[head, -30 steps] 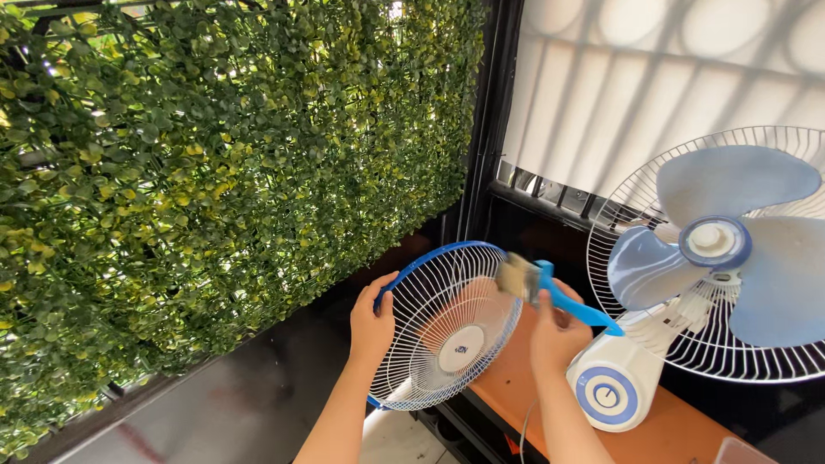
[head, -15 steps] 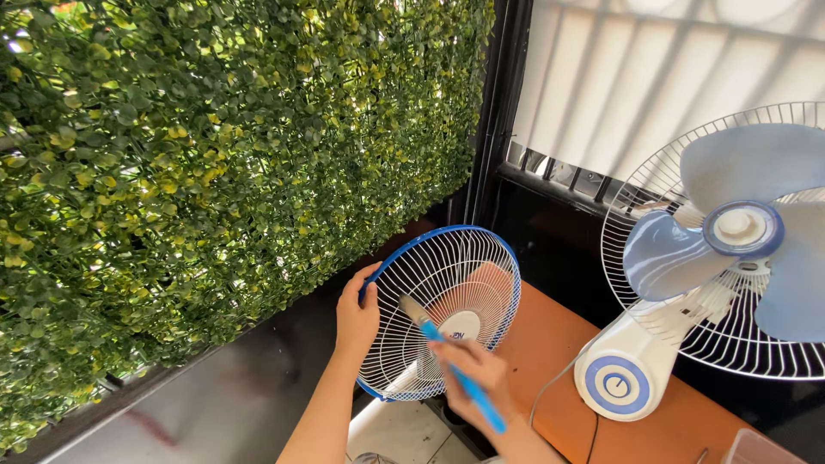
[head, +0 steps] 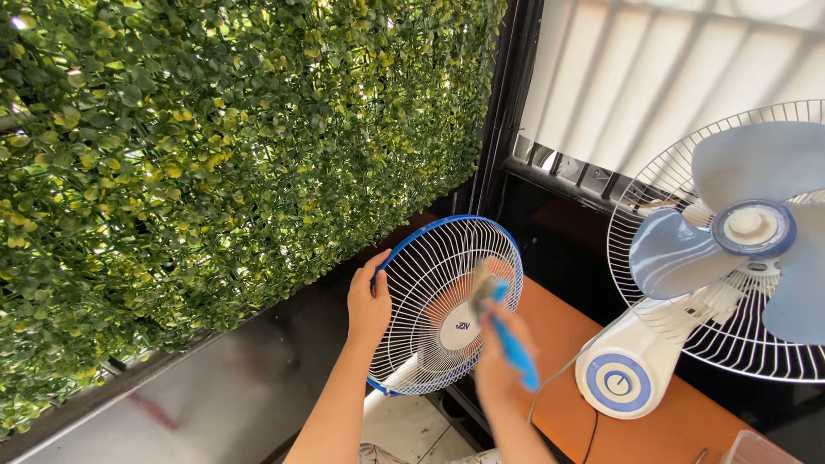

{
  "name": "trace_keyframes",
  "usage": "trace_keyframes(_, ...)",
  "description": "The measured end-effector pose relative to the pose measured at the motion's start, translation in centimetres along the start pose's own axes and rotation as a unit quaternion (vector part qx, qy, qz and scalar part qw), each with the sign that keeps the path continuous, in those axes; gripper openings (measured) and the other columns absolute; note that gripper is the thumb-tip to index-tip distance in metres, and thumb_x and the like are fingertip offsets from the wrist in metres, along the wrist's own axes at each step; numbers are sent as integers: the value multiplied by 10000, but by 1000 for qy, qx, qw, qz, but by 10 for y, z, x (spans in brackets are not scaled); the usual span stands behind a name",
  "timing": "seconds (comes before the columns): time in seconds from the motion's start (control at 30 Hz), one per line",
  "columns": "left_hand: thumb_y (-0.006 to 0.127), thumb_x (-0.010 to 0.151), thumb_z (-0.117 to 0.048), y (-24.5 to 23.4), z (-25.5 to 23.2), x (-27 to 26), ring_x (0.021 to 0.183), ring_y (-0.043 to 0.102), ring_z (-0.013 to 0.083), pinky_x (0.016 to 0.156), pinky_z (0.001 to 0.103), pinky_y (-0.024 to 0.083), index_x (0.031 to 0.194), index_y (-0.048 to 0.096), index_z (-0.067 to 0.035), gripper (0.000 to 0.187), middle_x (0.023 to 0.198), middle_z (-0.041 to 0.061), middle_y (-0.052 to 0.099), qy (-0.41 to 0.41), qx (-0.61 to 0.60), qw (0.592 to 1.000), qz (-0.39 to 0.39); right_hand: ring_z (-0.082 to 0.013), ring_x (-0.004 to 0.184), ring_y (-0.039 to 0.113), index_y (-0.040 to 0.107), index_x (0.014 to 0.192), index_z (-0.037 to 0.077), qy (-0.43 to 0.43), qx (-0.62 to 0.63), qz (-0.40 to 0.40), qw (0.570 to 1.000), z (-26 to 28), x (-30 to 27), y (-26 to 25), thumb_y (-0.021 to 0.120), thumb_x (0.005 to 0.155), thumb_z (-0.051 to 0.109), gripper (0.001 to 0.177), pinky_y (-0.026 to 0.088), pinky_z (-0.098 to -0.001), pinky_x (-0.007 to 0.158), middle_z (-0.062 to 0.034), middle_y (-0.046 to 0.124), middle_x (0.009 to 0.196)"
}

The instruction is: The person uses a blue brush to clean the front grill of a small white and blue fan, then removes the grill and cleans the fan blades. The person continues brushing the grill and blades methodically.

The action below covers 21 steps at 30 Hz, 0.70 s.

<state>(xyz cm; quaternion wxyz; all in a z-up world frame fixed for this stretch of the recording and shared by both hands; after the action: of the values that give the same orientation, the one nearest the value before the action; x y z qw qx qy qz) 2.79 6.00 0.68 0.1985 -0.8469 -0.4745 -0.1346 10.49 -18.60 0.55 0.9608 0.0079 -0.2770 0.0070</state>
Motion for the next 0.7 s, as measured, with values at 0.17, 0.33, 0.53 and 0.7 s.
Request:
trace_keyframes(0.17, 563, 1012, -126, -4, 4, 0, 646, 487, 140, 614, 301, 431, 1310, 694, -217, 338, 804, 38, 526, -1, 8, 1000, -14, -131, 632, 676, 815, 981, 70, -69, 57, 240, 967, 45, -61, 36, 789, 812, -7, 187, 502, -249, 571, -89, 784, 920)
trace_keyframes(0.33, 700, 941, -240, -9, -10, -5, 748, 535, 138, 685, 295, 463, 1284, 705, -177, 349, 846, 15, 578, 29, 10, 999, -26, -144, 792, 711, 783, 981, 57, -71, 66, 222, 970, 7, -17, 5, 749, 838, -13, 163, 549, -238, 647, -99, 764, 1007)
trace_keyframes(0.53, 870, 736, -344, -10, -22, -8, 822, 575, 143, 735, 296, 495, 1279, 674, -188, 598, 925, -4, 622, 72, 44, 996, -31, -155, 815, 615, 773, 1097, 40, 145, 76, -34, 986, -108, 19, -62, 714, 937, 19, 171, 478, -280, 698, -84, 699, 957)
trace_keyframes(0.7, 890, 728, -401, 4, -21, -11, 860, 573, 180, 814, 360, 464, 1286, 676, -213, 626, 907, 4, 614, 85, 102, 991, -27, -119, 857, 686, 732, 1017, 43, 186, 172, -110, 961, -108, 21, -44, 680, 946, 74, 93, 555, -257, 747, -8, 709, 1015)
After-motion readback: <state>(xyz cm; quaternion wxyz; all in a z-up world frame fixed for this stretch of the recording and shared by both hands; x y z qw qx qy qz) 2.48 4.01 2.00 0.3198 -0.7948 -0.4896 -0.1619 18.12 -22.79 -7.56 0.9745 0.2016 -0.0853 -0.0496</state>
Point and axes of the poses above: each hand's wrist, its own x-axis towards the middle knuckle, its own y-axis out of the palm, z = x × y, the point moved 6 cm from there along x, towards the middle knuckle
